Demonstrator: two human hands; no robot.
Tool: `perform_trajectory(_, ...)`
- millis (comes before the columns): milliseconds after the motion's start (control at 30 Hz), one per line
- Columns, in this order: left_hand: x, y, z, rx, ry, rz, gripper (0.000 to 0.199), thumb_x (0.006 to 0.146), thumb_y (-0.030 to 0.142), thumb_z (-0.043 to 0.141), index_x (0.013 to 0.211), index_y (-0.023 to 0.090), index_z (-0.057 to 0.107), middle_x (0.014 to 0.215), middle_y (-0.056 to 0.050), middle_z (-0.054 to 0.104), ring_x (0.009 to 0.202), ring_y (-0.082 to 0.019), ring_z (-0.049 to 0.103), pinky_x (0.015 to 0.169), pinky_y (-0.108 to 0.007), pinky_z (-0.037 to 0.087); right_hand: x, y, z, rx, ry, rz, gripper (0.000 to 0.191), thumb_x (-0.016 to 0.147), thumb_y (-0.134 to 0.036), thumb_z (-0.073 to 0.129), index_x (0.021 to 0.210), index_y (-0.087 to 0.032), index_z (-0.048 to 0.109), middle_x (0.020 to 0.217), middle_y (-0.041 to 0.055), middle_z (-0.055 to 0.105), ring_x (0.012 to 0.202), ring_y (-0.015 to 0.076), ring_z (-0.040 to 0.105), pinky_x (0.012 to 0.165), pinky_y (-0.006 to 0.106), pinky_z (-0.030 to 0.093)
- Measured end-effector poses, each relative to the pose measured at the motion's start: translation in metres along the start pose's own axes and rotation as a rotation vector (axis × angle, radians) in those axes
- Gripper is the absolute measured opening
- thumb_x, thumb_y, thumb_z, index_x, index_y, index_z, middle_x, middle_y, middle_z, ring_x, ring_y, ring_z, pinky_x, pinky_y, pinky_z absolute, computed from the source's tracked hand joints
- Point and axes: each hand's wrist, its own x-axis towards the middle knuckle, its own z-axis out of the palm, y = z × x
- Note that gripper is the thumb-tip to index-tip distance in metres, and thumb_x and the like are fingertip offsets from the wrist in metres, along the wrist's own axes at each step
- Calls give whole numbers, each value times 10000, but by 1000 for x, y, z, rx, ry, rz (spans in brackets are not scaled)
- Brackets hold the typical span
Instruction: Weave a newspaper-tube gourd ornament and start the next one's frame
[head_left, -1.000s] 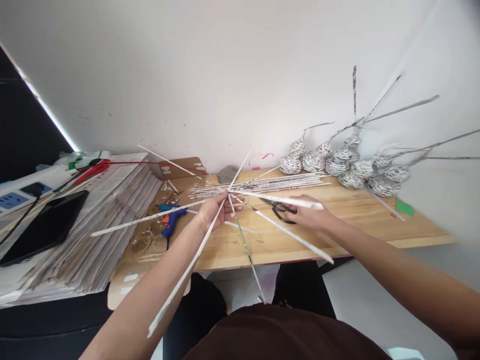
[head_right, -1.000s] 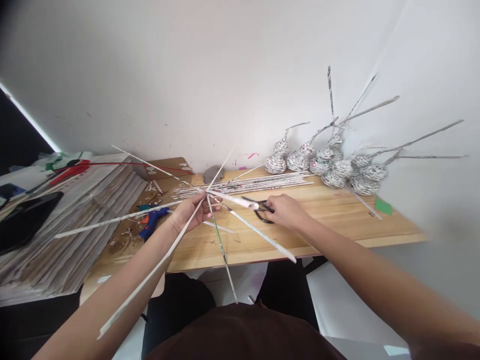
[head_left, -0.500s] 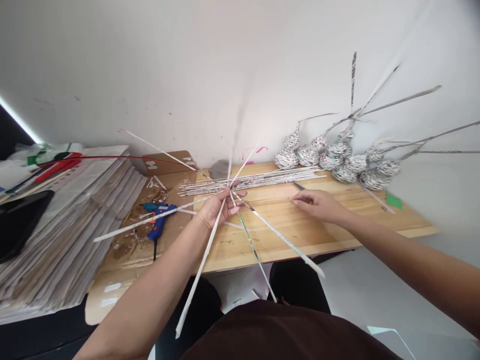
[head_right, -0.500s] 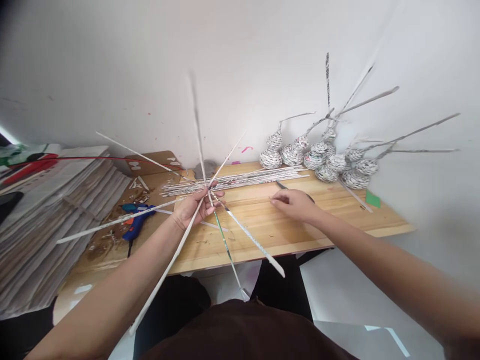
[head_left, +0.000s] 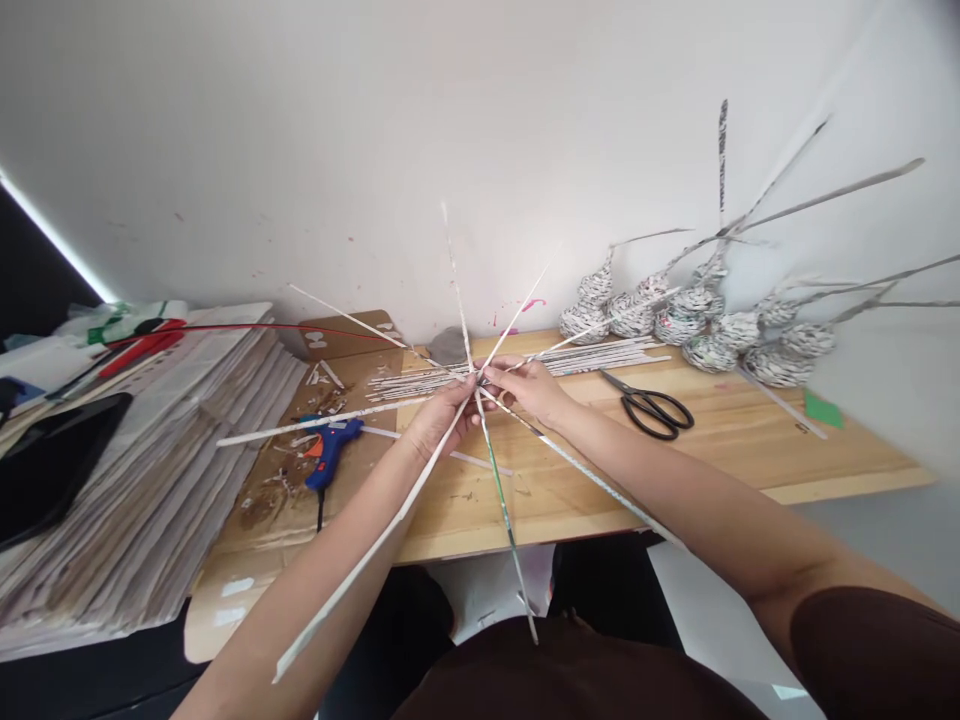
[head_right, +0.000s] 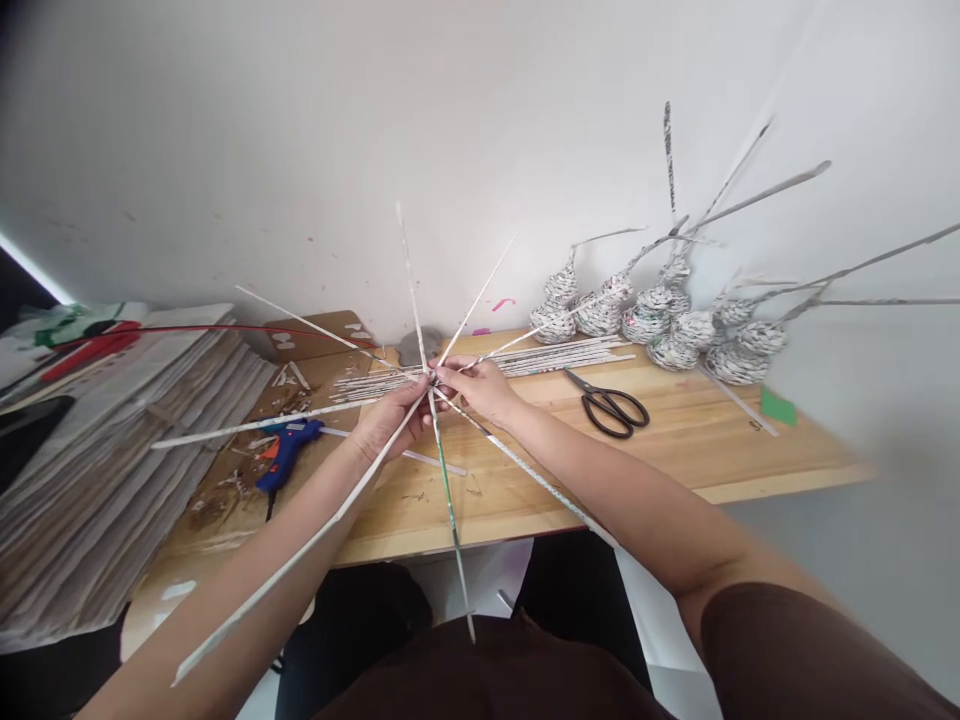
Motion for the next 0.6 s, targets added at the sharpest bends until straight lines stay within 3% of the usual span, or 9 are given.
perform_trajectory(100, 15, 3, 4, 5, 70, 55, 15, 817, 110, 704, 804, 112, 696, 718, -55, 711, 579, -92, 652, 431, -120, 446, 8, -1, 0, -24, 72, -68, 411, 667, -531, 798, 832, -162, 725, 674, 15, 671, 590, 131, 599, 464, 225, 398)
perform_trajectory(267, 34, -9, 6, 8, 129, 80, 136, 700, 101, 800, 692, 108, 665, 632, -30, 666, 521, -72, 599, 394, -112, 388, 12, 10, -9, -40, 131, -119, 365, 663, -509, 806, 737, -173, 683, 688, 11, 678, 614, 138, 604, 552, 262, 497)
perform_trajectory(400, 36, -21, 0, 17, 119, 89, 185, 633, 146, 851, 670, 102, 675, 630, -25, 655, 522, -64, 566, 399, -119, 382, 10, 27, -14, -52, 119, -111, 318, 667, -454, 819, 751, -185, 673, 711, -10, 668, 648, 134, 623, 641, 282, 541)
perform_trajectory(600, 37, -21, -7, 25, 119, 129, 254, 575, 196, 884, 650, 117, 654, 670, -16, 661, 552, -67, 564, 417, -133, 390, 10, 40, -13, -116, 161, -186, 194, 763, -364, 735, 829, -204, 646, 781, -8, 657, 732, 142, 623, 663, 270, 536)
